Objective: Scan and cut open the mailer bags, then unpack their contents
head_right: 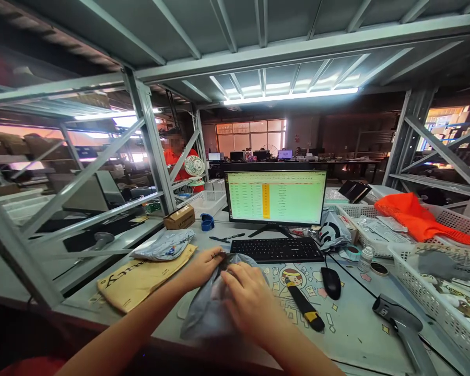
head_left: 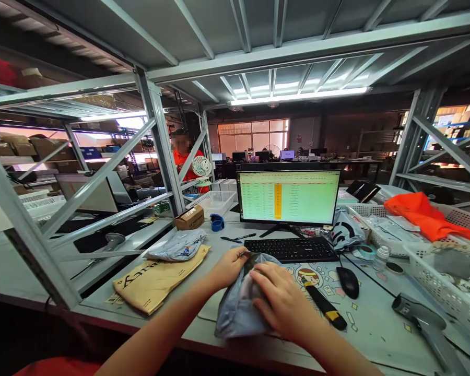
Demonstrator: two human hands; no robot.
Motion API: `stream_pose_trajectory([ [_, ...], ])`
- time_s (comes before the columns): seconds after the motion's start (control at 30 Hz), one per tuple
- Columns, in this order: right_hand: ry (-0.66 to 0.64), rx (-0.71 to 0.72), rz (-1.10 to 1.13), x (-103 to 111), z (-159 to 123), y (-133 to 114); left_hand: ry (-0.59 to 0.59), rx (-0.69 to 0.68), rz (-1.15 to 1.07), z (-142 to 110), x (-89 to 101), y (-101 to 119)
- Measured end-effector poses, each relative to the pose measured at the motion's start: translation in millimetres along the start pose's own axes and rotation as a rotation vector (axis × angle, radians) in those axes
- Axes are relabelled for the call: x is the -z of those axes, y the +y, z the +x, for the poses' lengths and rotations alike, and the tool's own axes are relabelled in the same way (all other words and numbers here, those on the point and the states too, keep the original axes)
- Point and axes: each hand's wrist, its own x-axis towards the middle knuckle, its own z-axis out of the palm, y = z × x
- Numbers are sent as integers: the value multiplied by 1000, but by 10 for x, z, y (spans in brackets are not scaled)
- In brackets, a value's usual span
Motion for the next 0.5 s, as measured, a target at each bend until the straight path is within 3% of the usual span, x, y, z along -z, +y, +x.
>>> stream_pose_trajectory([
  [0.13, -312, 8, -115, -4, 220, -105, -2, 16, -162, -232, -8, -25],
  [0.23, -420, 61, -96, -42, 90, 14, -125, 64, -294, -601, -8, -442],
  [0.3, -338, 66, -32, -31, -67, 168, -209, 100, -345, -834, -77, -828],
  [0.37, -173, -5, 79, 25, -205, 321, -135, 149, -372, -968, -216, -1129],
  [0.43, -28, -87, 209, 112, -296, 431, 30, 222, -357, -980, -393, -1230],
  [0.5, 72, -148, 301, 208, -364, 491, 168, 268, -305, -903, -546, -1144],
])
